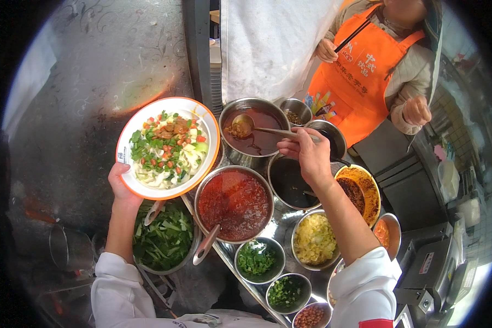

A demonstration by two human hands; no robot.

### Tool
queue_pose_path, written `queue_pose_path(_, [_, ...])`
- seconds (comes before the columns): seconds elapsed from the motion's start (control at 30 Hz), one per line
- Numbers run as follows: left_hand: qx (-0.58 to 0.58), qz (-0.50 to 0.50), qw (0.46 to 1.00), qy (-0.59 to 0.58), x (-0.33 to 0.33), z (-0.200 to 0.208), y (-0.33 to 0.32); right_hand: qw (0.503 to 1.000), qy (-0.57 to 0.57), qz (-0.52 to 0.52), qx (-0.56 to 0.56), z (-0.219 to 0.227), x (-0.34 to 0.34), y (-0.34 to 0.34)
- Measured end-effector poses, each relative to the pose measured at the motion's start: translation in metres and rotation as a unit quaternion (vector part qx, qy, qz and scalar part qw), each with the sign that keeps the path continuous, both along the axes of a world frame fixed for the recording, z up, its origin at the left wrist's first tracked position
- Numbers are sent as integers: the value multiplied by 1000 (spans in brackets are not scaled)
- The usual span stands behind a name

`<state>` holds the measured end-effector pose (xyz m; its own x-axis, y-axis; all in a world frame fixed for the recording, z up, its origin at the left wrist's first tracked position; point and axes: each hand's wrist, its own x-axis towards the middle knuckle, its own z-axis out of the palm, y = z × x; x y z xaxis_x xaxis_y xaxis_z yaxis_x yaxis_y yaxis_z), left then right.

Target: The person assembles multiple noodle bowls by adding chopped vegetables, herbs, and sauces from various metal containers using a ladle. The person then briefly blanches noodles and bok choy in boiling water before returning to the assembly station to finish the bowls.

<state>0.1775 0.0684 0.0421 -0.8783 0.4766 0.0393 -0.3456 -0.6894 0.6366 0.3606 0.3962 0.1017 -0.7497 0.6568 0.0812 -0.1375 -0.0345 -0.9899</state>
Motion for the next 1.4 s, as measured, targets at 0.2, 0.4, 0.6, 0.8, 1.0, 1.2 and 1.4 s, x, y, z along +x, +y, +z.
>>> queue_pose_path(0.2, [1,-7,1000,-6,1,1,1,999,7,-25,-42,12,0,2])
queue_pose_path(0.4, [-8,-4,999,-47,1,6,-2,998,22,-30,-40,45,2,-12])
queue_pose_path(0.6, [-16,-35,997,-64,-4,11,-5,997,55,9,56,113,-4,-61])
queue_pose_path(0.8, [19,-67,993,-96,-9,6,-6,987,32,103,118,105,-23,-114])
queue_pose_path(1.0, [33,-80,992,-88,-9,4,-7,911,95,156,371,83,-12,-120])
queue_pose_path(1.2, [23,-64,995,-68,-7,-3,-8,985,147,22,81,92,-6,-86])
queue_pose_path(1.4, [13,-60,995,-80,-1,14,-5,995,-17,-103,6,46,-14,0])
